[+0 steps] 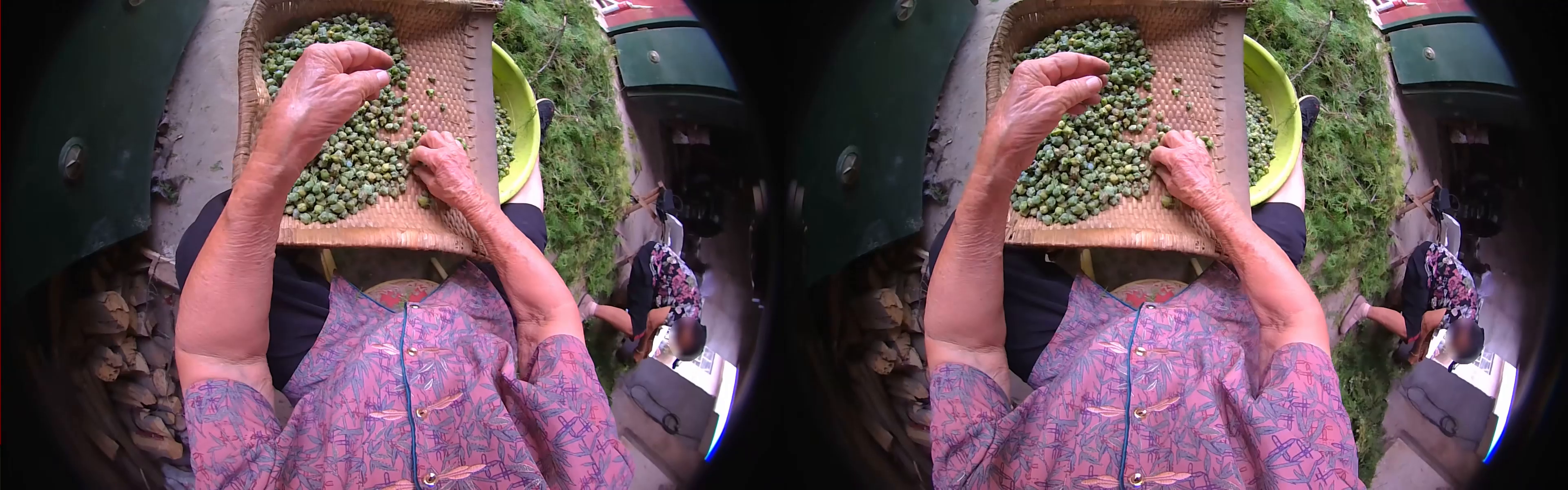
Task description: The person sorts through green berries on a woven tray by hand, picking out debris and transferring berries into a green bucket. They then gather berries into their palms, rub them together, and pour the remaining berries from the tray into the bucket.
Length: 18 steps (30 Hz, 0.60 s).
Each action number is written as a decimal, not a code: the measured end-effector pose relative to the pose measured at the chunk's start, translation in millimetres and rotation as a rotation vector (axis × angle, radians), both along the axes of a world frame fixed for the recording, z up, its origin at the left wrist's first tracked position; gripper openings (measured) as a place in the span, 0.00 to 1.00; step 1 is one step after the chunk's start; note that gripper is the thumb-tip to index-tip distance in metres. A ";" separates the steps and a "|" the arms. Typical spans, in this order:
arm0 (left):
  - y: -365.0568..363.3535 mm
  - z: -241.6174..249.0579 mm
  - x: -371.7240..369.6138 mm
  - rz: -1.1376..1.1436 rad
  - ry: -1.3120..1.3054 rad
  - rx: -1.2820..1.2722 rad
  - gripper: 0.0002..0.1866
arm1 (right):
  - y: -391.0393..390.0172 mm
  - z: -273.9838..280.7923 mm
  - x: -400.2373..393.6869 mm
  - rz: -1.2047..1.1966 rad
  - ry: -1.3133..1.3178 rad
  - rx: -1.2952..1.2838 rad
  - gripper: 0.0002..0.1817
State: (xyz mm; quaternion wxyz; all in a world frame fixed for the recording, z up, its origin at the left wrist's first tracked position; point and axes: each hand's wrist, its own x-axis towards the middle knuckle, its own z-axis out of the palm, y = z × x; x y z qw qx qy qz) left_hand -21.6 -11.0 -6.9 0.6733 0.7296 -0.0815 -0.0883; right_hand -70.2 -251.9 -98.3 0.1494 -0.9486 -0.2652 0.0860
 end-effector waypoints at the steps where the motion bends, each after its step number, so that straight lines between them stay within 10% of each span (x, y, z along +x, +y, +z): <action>1: -0.5 0.7 -0.2 0.001 -0.001 -0.004 0.13 | -9.2 -1.4 -0.7 -0.011 -0.040 0.063 0.09; 10: -2.4 -0.8 -2.7 -0.017 0.016 0.035 0.14 | -43.8 -34.6 2.6 -0.415 -0.361 0.238 0.15; 18: -6.0 -4.4 -1.4 -0.037 0.049 0.063 0.15 | -22.4 -20.4 -29.0 0.022 -0.185 0.075 0.30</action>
